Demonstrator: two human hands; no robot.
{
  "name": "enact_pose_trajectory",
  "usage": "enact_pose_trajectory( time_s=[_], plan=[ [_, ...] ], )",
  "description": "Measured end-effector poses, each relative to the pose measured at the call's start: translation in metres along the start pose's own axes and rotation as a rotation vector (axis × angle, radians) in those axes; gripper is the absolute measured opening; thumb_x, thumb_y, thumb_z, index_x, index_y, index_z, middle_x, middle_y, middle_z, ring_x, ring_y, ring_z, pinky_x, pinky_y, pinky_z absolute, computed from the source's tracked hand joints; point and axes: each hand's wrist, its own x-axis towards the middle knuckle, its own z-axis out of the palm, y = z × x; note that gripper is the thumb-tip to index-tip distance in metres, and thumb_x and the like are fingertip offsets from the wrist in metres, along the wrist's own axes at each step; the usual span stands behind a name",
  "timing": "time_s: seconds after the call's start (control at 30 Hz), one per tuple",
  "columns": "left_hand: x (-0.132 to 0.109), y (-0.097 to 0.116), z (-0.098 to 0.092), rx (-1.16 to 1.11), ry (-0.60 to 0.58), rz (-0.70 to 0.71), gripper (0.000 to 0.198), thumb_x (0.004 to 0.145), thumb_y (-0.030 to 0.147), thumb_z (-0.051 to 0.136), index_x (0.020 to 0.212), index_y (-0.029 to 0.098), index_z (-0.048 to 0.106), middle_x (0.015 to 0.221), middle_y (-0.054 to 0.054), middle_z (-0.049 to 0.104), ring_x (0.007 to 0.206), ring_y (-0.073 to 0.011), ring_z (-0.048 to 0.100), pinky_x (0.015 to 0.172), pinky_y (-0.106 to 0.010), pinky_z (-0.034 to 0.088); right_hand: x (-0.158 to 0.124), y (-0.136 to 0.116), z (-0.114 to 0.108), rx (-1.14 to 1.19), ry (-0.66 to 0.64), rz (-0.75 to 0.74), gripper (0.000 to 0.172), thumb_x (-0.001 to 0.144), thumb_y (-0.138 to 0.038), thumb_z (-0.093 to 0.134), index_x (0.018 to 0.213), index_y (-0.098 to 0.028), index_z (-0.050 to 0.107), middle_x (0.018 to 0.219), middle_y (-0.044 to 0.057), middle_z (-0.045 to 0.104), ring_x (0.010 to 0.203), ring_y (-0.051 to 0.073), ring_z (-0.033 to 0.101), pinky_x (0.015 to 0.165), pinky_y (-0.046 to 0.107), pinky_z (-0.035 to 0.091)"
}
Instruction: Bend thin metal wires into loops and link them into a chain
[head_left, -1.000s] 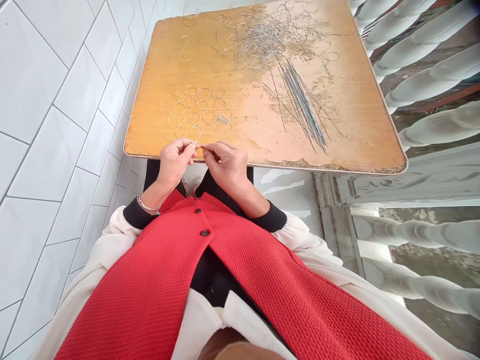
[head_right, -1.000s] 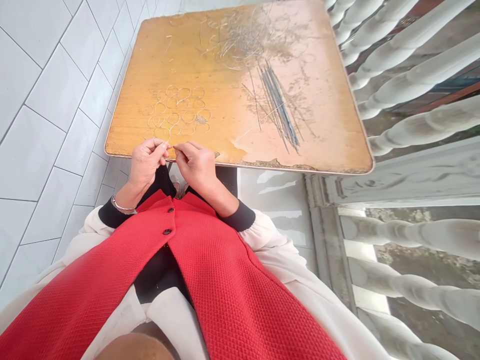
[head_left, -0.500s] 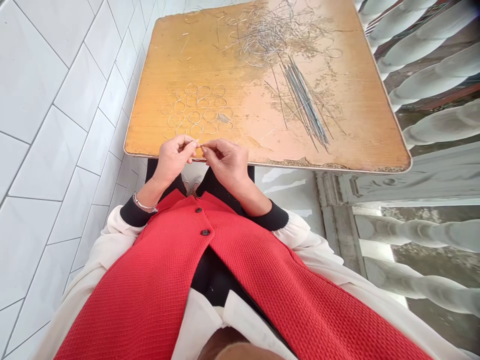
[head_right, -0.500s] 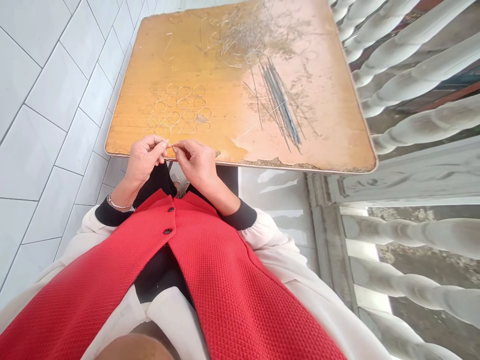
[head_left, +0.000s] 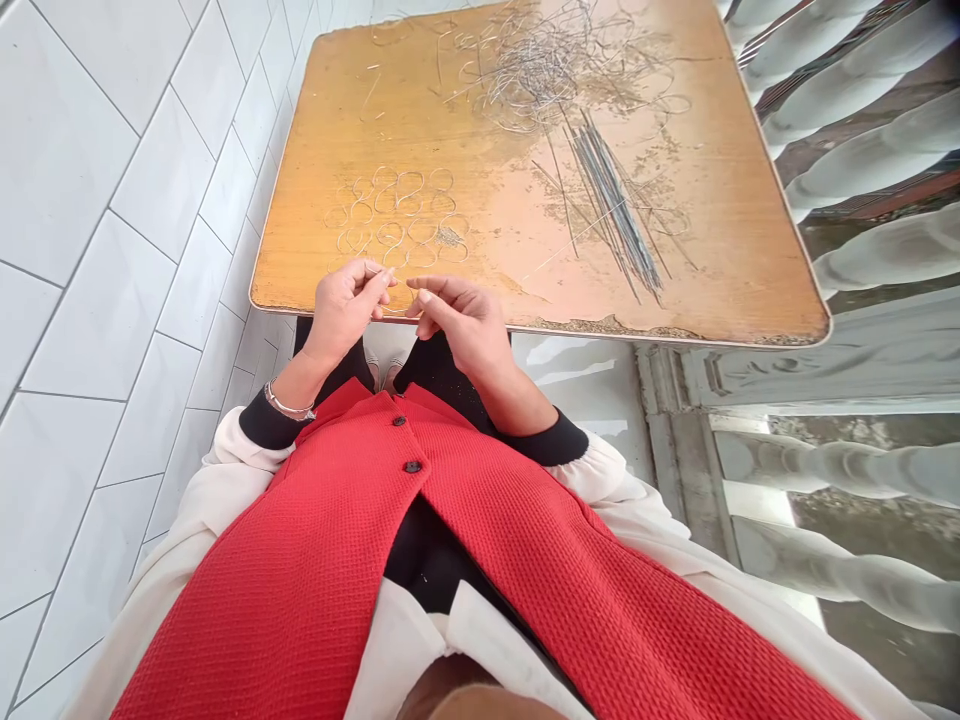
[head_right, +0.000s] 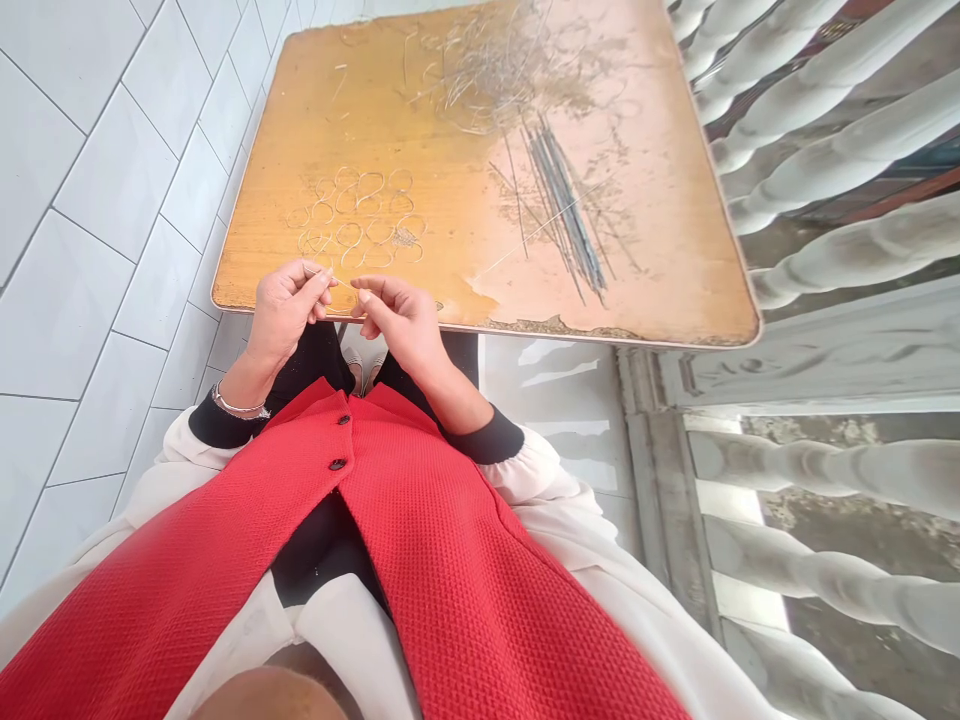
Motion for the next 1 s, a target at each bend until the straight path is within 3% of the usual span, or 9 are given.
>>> enact_pose_trajectory(
  time_s=[0.1,0.23,0.4,0.5,0.57,0.67,0.77,1.0],
  plan=[
    [0.0,-0.003,-0.003,-0.01,-0.016,0.004,0.022,0.095,0.02,0.067,0.074,0.017,0.064,0.059,0.007,0.057,0.046,-0.0024,0.051,0.048,-0.016,0.039,0.0,-0.004,0.0,0.15,-0.036,0.109,0.044,0.08,-0.06,0.079,0.09,-0.017,0.075,0.07,0.002,0.07,0.048,0.008,0.054,0.048,0.022,0.047],
    [-0.002,-0.006,-0.002,-0.011,-0.032,0.004,0.021,0.096,0.021,0.067,0.075,0.017,0.064,0.057,0.007,0.056,0.045,-0.0023,0.049,0.047,-0.015,0.038,0.001,-0.004,0.005,0.071,-0.008,0.094,0.04,0.076,-0.055,0.083,0.079,-0.017,0.071,0.065,0.0,0.067,0.048,0.008,0.052,0.048,0.022,0.046],
    [-0.002,-0.006,-0.001,0.029,-0.053,0.008,0.022,0.095,0.016,0.064,0.074,0.017,0.063,0.054,0.008,0.054,0.043,-0.0017,0.046,0.048,-0.015,0.039,0.0,0.001,0.006,-0.28,0.06,-0.078,0.021,0.089,-0.036,0.067,0.077,-0.019,0.068,0.064,0.001,0.066,0.055,0.013,0.057,0.055,0.026,0.047],
    [-0.002,-0.006,-0.001,0.055,-0.074,0.002,0.022,0.093,0.009,0.062,0.072,0.017,0.062,0.053,0.008,0.053,0.042,-0.0019,0.045,0.047,-0.015,0.038,0.0,0.001,0.003,-0.48,0.044,-0.261,0.017,0.089,-0.025,0.06,0.076,-0.02,0.068,0.072,0.004,0.07,0.067,0.016,0.063,0.067,0.03,0.049],
    [-0.001,-0.006,-0.001,0.047,-0.081,-0.007,0.024,0.093,0.007,0.061,0.072,0.017,0.062,0.052,0.008,0.052,0.042,-0.0017,0.044,0.047,-0.015,0.037,0.001,0.0,-0.001,-0.521,0.0,-0.274,0.017,0.09,-0.024,0.059,0.076,-0.019,0.068,0.07,0.003,0.068,0.066,0.016,0.062,0.068,0.03,0.048],
    [0.0,-0.005,-0.002,0.015,-0.107,-0.021,0.024,0.093,0.007,0.062,0.071,0.016,0.062,0.052,0.008,0.053,0.042,-0.0009,0.044,0.046,-0.014,0.037,0.005,-0.002,-0.005,-0.452,-0.047,-0.168,0.018,0.09,-0.035,0.067,0.086,-0.018,0.071,0.068,0.001,0.066,0.061,0.013,0.057,0.062,0.028,0.045],
    [0.001,-0.003,-0.003,-0.007,-0.179,-0.044,0.023,0.091,0.009,0.066,0.069,0.016,0.062,0.053,0.008,0.055,0.042,-0.0007,0.045,0.045,-0.013,0.036,0.009,-0.005,-0.006,-0.279,-0.073,-0.087,0.034,0.084,-0.049,0.077,0.096,-0.018,0.074,0.071,0.0,0.066,0.06,0.011,0.053,0.057,0.025,0.043],
    [0.0,0.001,-0.01,-0.117,-0.297,-0.156,0.028,0.092,0.03,0.073,0.07,0.015,0.066,0.06,0.002,0.064,0.047,-0.003,0.054,0.046,-0.015,0.039,0.013,-0.009,0.003,0.036,-0.001,0.03,0.025,0.075,-0.04,0.084,0.076,-0.018,0.073,0.064,-0.002,0.063,0.048,0.006,0.041,0.045,0.023,0.035]
  ],
)
